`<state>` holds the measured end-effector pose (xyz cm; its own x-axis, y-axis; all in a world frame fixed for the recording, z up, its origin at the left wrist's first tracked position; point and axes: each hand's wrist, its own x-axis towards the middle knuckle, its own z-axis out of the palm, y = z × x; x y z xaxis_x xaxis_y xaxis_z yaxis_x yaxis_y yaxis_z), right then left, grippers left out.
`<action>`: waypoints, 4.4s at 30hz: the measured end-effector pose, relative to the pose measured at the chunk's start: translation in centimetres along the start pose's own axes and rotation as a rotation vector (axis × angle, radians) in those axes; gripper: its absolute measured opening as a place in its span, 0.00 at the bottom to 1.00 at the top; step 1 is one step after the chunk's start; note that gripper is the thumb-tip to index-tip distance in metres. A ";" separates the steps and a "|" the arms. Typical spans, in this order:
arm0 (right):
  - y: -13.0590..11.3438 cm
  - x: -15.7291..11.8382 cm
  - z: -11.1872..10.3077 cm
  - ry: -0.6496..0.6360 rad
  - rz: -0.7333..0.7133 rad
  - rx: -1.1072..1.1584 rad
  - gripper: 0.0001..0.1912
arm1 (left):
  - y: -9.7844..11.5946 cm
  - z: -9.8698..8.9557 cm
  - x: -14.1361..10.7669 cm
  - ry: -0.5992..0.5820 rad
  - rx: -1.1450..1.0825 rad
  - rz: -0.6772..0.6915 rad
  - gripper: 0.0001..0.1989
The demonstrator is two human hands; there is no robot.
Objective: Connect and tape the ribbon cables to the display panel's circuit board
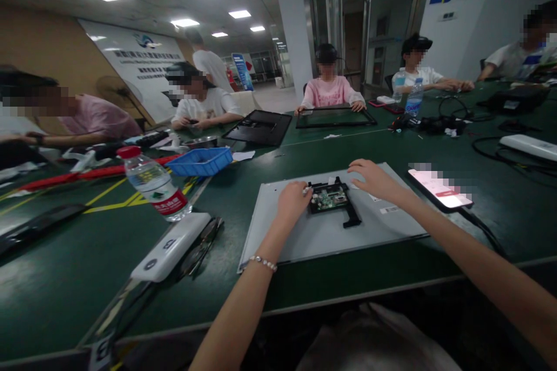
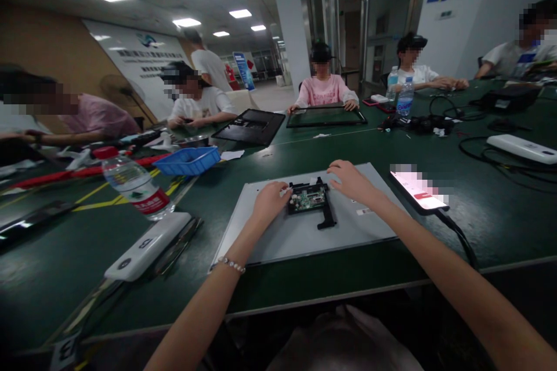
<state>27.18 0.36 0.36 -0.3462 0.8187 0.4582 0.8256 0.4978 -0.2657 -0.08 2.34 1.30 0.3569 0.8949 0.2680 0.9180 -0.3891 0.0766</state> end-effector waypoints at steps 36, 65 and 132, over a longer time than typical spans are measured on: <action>-1.3 5.3 6.1 0.057 0.130 0.211 0.09 | -0.5 -1.3 -0.4 -0.099 0.278 0.004 0.14; 2.9 2.5 3.7 -0.169 0.218 -0.089 0.17 | -4.2 -2.7 0.4 -0.063 0.265 0.023 0.15; 1.7 1.0 2.8 -0.178 0.186 -0.181 0.13 | 4.0 -0.1 -2.4 -0.172 0.156 0.073 0.31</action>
<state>26.95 2.81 -1.98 -0.2412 0.9360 0.2563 0.9425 0.2889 -0.1680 2.73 -1.44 1.04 0.4352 0.8949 0.0990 0.8995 -0.4275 -0.0903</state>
